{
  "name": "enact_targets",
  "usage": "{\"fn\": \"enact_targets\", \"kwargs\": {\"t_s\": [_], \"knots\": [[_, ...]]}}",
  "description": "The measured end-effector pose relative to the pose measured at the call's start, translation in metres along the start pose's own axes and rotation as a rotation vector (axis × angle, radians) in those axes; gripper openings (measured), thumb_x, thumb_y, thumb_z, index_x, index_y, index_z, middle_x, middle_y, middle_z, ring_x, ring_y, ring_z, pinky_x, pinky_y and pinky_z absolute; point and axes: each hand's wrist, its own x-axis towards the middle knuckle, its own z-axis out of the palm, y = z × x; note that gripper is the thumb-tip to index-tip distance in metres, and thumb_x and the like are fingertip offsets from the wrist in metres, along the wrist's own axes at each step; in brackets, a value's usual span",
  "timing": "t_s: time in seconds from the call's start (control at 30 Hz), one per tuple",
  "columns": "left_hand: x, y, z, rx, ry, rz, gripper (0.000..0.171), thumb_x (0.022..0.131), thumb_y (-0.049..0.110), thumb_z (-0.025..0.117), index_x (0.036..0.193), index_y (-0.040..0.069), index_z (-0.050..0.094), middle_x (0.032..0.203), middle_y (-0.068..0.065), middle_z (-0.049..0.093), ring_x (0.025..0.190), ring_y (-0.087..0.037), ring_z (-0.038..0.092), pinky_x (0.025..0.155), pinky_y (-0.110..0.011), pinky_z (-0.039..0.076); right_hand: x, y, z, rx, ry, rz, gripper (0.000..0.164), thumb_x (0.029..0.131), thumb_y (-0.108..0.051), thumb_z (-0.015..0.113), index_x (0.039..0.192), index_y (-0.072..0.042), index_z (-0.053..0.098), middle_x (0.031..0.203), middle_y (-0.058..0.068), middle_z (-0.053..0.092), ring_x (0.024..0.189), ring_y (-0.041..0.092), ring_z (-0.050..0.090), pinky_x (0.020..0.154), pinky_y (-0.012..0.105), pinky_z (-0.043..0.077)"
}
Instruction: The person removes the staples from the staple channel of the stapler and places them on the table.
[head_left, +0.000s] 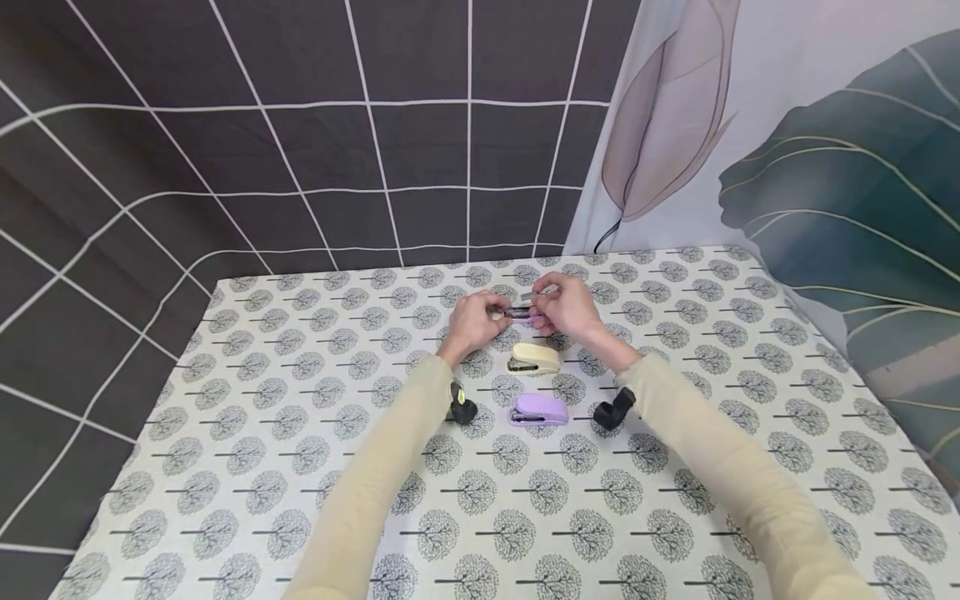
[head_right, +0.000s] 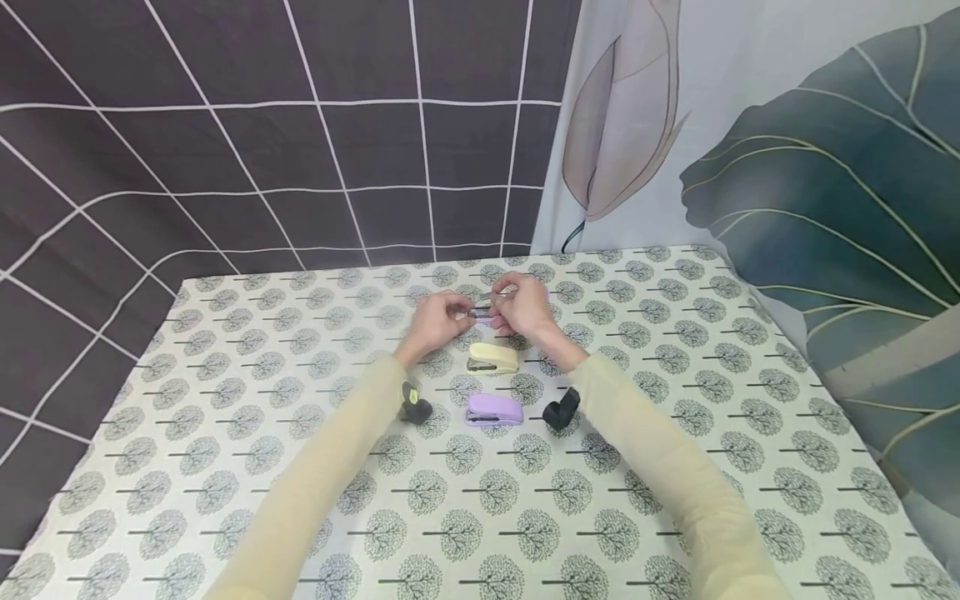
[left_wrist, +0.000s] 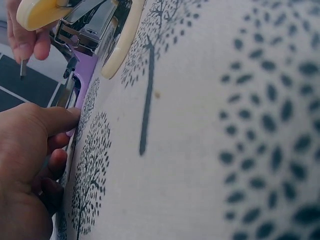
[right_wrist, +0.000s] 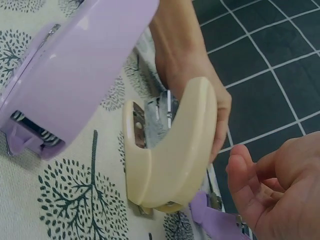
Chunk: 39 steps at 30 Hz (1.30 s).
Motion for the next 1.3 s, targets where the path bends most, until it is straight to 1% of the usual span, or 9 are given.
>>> {"fn": "enact_targets", "kwargs": {"t_s": [0.17, 0.27, 0.47, 0.57, 0.73, 0.83, 1.0, 1.13, 1.3], "knots": [[0.000, -0.001, 0.002, -0.005, 0.009, 0.003, 0.027, 0.084, 0.020, 0.082, 0.110, 0.017, 0.075, 0.106, 0.004, 0.070, 0.091, -0.014, 0.062, 0.082, -0.031, 0.048, -0.004, -0.001, -0.009, 0.037, -0.008, 0.001, 0.025, 0.098, 0.001, 0.058, 0.122, 0.007, 0.054, 0.098, 0.033, 0.066, 0.058, 0.018, 0.066, 0.061, 0.040, 0.059], [0.001, -0.001, 0.002, -0.002, 0.011, 0.000, 0.027, 0.084, 0.020, 0.082, 0.110, 0.018, 0.075, 0.106, 0.005, 0.070, 0.091, -0.014, 0.062, 0.083, -0.032, 0.048, -0.006, -0.001, -0.014, 0.046, -0.002, -0.016, 0.023, 0.099, 0.000, 0.059, 0.120, 0.006, 0.054, 0.098, 0.033, 0.066, 0.058, 0.018, 0.066, 0.061, 0.040, 0.059], [0.000, 0.000, 0.002, 0.003, 0.005, 0.005, 0.026, 0.085, 0.021, 0.081, 0.110, 0.017, 0.074, 0.107, 0.004, 0.070, 0.092, -0.015, 0.062, 0.084, -0.032, 0.048, -0.007, 0.001, -0.025, 0.068, 0.012, -0.039, 0.026, 0.098, -0.001, 0.061, 0.121, 0.007, 0.054, 0.095, 0.030, 0.068, 0.059, 0.018, 0.067, 0.060, 0.039, 0.059], [0.000, 0.000, 0.002, 0.004, 0.006, 0.010, 0.026, 0.086, 0.021, 0.081, 0.111, 0.017, 0.074, 0.107, 0.004, 0.070, 0.091, -0.014, 0.062, 0.083, -0.031, 0.047, -0.008, 0.001, -0.031, 0.096, 0.021, -0.040, 0.029, 0.098, 0.000, 0.060, 0.124, 0.009, 0.052, 0.095, 0.029, 0.068, 0.058, 0.016, 0.067, 0.061, 0.039, 0.059], [0.000, 0.000, 0.002, 0.004, 0.010, 0.016, 0.026, 0.085, 0.021, 0.081, 0.111, 0.017, 0.075, 0.107, 0.004, 0.070, 0.089, -0.014, 0.062, 0.081, -0.031, 0.048, -0.010, 0.001, -0.042, 0.150, 0.033, -0.051, 0.032, 0.098, 0.002, 0.059, 0.127, 0.011, 0.050, 0.093, 0.025, 0.070, 0.057, 0.014, 0.066, 0.061, 0.036, 0.059], [-0.001, 0.001, 0.001, 0.002, 0.008, 0.013, 0.026, 0.085, 0.021, 0.081, 0.111, 0.017, 0.075, 0.107, 0.003, 0.070, 0.089, -0.014, 0.061, 0.081, -0.031, 0.048, -0.011, 0.002, -0.050, 0.158, 0.038, -0.054, 0.033, 0.098, 0.001, 0.059, 0.127, 0.011, 0.049, 0.093, 0.024, 0.071, 0.057, 0.013, 0.065, 0.061, 0.035, 0.059], [-0.001, 0.002, 0.001, 0.005, 0.001, 0.004, 0.027, 0.086, 0.021, 0.080, 0.111, 0.018, 0.074, 0.107, 0.004, 0.070, 0.089, -0.014, 0.060, 0.079, -0.030, 0.047, -0.012, 0.006, -0.060, 0.154, 0.052, -0.027, 0.031, 0.099, -0.002, 0.059, 0.126, 0.009, 0.049, 0.096, 0.024, 0.071, 0.059, 0.013, 0.065, 0.061, 0.032, 0.058], [-0.001, 0.002, 0.001, 0.004, -0.006, -0.003, 0.027, 0.086, 0.022, 0.080, 0.112, 0.017, 0.074, 0.107, 0.004, 0.069, 0.088, -0.014, 0.060, 0.079, -0.030, 0.047, -0.014, 0.010, -0.067, 0.181, 0.050, -0.001, 0.029, 0.099, -0.003, 0.059, 0.125, 0.006, 0.050, 0.097, 0.023, 0.071, 0.058, 0.014, 0.065, 0.061, 0.033, 0.058], [-0.001, 0.001, 0.001, -0.007, -0.014, -0.009, 0.027, 0.087, 0.022, 0.080, 0.112, 0.017, 0.074, 0.106, 0.004, 0.068, 0.089, -0.014, 0.060, 0.080, -0.031, 0.047, -0.015, 0.015, -0.074, 0.223, 0.049, 0.004, 0.034, 0.099, -0.004, 0.060, 0.129, 0.007, 0.048, 0.090, 0.015, 0.073, 0.059, 0.014, 0.066, 0.063, 0.036, 0.059]]}}
